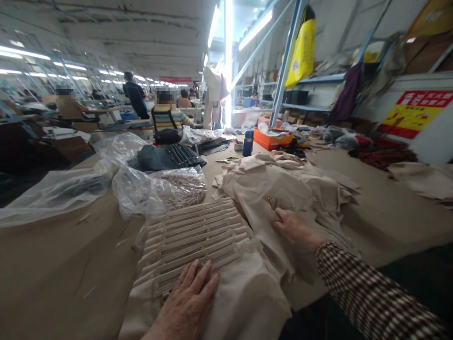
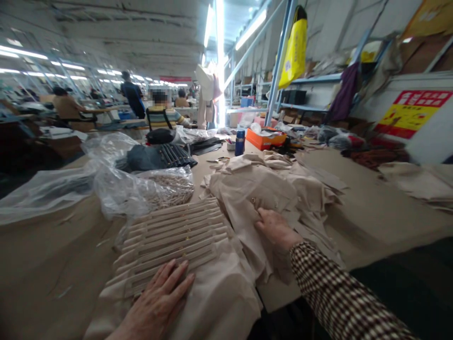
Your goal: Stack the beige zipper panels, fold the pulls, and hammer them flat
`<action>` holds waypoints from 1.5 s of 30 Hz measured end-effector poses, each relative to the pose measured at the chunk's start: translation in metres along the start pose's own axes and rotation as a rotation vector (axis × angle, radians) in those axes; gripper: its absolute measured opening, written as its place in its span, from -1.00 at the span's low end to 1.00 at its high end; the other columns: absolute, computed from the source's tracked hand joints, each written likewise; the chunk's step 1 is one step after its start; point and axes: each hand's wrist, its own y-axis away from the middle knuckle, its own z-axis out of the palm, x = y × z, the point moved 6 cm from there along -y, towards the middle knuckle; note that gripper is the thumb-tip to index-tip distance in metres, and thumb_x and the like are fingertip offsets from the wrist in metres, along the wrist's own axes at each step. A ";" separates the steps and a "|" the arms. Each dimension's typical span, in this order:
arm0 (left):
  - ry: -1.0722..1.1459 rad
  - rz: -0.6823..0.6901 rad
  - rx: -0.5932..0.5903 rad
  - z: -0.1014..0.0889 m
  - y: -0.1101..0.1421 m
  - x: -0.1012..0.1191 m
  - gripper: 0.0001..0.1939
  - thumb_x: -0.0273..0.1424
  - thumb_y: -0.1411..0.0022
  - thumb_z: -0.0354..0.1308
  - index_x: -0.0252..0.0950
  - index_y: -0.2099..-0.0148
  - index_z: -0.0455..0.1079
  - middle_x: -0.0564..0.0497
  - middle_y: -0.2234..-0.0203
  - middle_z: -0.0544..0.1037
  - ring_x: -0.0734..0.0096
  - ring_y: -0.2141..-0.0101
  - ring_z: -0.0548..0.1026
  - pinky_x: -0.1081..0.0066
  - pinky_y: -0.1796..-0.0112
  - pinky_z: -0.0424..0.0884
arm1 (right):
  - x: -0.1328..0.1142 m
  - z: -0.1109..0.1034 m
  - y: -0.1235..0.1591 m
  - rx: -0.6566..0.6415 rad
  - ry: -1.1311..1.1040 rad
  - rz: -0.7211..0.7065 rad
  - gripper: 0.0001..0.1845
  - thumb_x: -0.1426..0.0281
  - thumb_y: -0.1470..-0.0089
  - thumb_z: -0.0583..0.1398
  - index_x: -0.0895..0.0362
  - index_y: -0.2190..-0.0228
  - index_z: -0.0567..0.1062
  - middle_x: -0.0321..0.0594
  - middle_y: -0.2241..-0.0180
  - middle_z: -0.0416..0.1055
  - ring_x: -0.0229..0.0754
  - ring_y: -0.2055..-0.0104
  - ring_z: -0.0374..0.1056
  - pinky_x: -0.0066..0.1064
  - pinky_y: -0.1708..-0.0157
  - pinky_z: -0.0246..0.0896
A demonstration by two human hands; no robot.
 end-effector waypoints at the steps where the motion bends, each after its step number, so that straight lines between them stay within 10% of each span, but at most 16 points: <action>1: -0.003 0.000 0.003 0.000 0.000 0.000 -0.53 -0.44 -0.29 0.07 -0.04 -0.23 0.32 0.01 -0.21 0.36 0.09 -0.17 0.33 0.22 -0.11 0.34 | -0.003 0.003 0.002 -0.011 0.001 0.017 -0.82 0.41 -0.09 0.18 0.20 0.25 0.50 -0.02 0.28 0.51 -0.08 0.22 0.43 -0.32 0.20 0.22; 9: -0.037 0.008 -0.056 0.003 -0.002 0.000 -0.49 -0.47 -0.26 0.10 -0.04 -0.23 0.32 -0.01 -0.20 0.38 0.02 -0.16 0.36 0.17 -0.06 0.42 | -0.045 -0.036 0.008 -0.183 -0.329 -0.217 -0.48 0.17 -0.33 -0.13 0.16 0.06 0.50 -0.10 0.21 0.53 -0.17 0.23 0.45 -0.42 0.28 0.29; 12: -0.007 -0.009 -0.072 0.002 -0.004 0.000 -0.49 -0.48 -0.26 0.08 -0.05 -0.24 0.32 -0.02 -0.20 0.37 0.01 -0.17 0.35 0.14 -0.07 0.40 | -0.033 -0.038 0.002 -0.103 -0.291 -0.101 -0.38 0.21 -0.37 -0.27 0.20 0.05 0.48 -0.03 0.25 0.52 -0.17 0.28 0.46 -0.40 0.30 0.31; 16: 0.039 -0.027 -0.111 -0.001 -0.004 0.001 -0.51 -0.47 -0.30 0.06 -0.05 -0.25 0.31 -0.03 -0.23 0.33 0.03 -0.19 0.32 0.13 -0.12 0.36 | -0.012 -0.004 0.016 0.015 -0.018 0.130 -0.59 0.20 -0.25 0.07 0.28 0.24 0.52 0.12 0.33 0.49 0.03 0.24 0.44 -0.21 0.20 0.28; 24: -0.036 -0.006 -0.090 0.005 -0.003 0.002 -0.50 -0.47 -0.26 0.10 -0.04 -0.22 0.35 -0.03 -0.20 0.38 -0.02 -0.15 0.37 0.11 -0.04 0.45 | -0.035 0.057 0.044 0.151 0.136 0.325 -0.20 0.38 -0.19 0.10 0.41 -0.34 -0.07 0.26 0.02 0.37 0.11 0.10 0.41 -0.21 0.19 0.27; 29: -0.048 0.021 -0.084 0.009 -0.004 0.000 -0.47 -0.49 -0.23 0.12 -0.05 -0.22 0.34 -0.04 -0.18 0.40 -0.04 -0.13 0.39 0.10 -0.03 0.46 | -0.008 0.040 0.034 0.139 -0.015 0.391 -0.27 0.50 -0.07 0.08 0.41 -0.27 0.13 0.14 0.03 0.46 -0.05 0.04 0.42 -0.39 0.15 0.24; 33: 0.019 -0.007 -0.177 0.006 -0.007 0.000 -0.47 -0.53 -0.22 0.10 -0.07 -0.21 0.36 -0.06 -0.20 0.38 -0.06 -0.15 0.37 0.06 -0.05 0.44 | 0.006 0.023 0.035 0.101 -0.050 0.334 -0.66 0.48 -0.13 0.04 0.20 0.17 0.57 -0.08 0.17 0.55 -0.16 0.10 0.45 -0.46 0.16 0.21; 40: 0.089 -0.091 -0.175 0.008 -0.005 0.000 -0.50 -0.51 -0.29 0.08 -0.06 -0.23 0.33 -0.05 -0.23 0.34 -0.03 -0.21 0.28 0.01 -0.12 0.36 | -0.010 0.037 0.028 0.087 0.021 0.363 -0.73 0.33 -0.12 0.16 0.26 0.27 0.56 0.18 0.24 0.53 0.03 0.18 0.47 -0.33 0.30 0.17; 45: 0.139 -0.098 -0.206 0.006 -0.006 0.001 -0.53 -0.48 -0.30 0.08 -0.09 -0.23 0.33 -0.07 -0.24 0.32 -0.06 -0.23 0.25 -0.04 -0.14 0.33 | 0.000 0.046 0.014 0.067 -0.076 0.371 -0.80 0.34 -0.05 0.19 0.20 0.40 0.58 -0.04 0.37 0.56 -0.13 0.32 0.47 -0.46 0.44 0.12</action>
